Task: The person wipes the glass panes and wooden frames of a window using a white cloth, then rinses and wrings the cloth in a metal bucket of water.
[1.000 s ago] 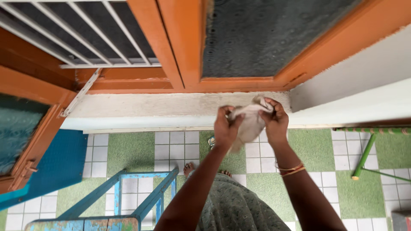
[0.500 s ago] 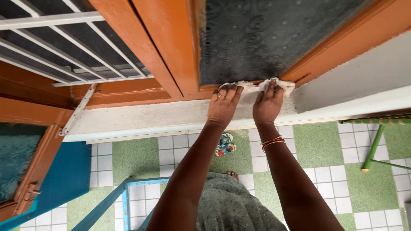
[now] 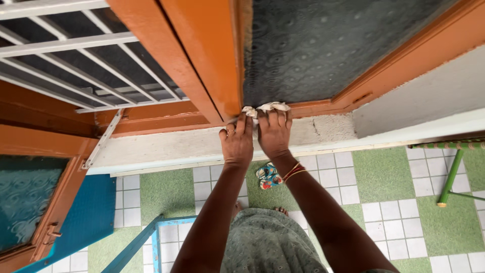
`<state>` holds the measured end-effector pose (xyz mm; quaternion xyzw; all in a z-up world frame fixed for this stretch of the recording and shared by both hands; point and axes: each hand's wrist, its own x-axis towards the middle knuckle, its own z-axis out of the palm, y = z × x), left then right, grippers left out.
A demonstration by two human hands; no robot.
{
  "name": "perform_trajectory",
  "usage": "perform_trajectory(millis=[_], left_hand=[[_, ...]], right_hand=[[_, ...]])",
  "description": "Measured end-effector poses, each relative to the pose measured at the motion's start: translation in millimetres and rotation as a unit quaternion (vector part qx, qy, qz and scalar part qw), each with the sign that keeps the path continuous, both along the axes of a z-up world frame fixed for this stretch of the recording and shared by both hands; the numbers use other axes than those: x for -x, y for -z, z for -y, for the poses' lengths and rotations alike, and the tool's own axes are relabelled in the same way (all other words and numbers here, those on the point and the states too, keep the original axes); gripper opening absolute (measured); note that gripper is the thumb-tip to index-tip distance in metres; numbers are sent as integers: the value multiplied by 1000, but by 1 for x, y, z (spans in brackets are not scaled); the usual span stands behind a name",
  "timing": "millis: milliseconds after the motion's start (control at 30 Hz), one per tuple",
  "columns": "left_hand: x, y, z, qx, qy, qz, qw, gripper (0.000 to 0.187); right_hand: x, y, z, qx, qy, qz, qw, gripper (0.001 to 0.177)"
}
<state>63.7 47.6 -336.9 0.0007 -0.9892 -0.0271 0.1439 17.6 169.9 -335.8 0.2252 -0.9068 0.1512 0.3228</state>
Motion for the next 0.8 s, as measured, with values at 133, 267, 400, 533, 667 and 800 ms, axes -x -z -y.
perform_trajectory(millis=[133, 267, 400, 533, 667, 800], left_hand=[[9, -2, -24, -39, -36, -38, 998, 55], [30, -9, -55, -87, 8, 218, 972, 61], [44, -11, -110, -89, 24, 104, 990, 63], [38, -17, -116, -270, 3, 41, 962, 72], [35, -68, -114, -393, 32, -67, 917, 68], [47, -167, -107, -335, 94, -245, 905, 64]], right_hand=[[18, 6, -61, -93, -49, 68, 992, 44], [34, 10, -127, -102, 78, 120, 984, 35], [30, 3, -135, 0, 102, 102, 990, 34], [37, -19, -119, 149, 92, 144, 974, 36], [48, -73, -104, 252, 53, 79, 963, 27], [60, -167, -89, 336, -3, -94, 937, 27]])
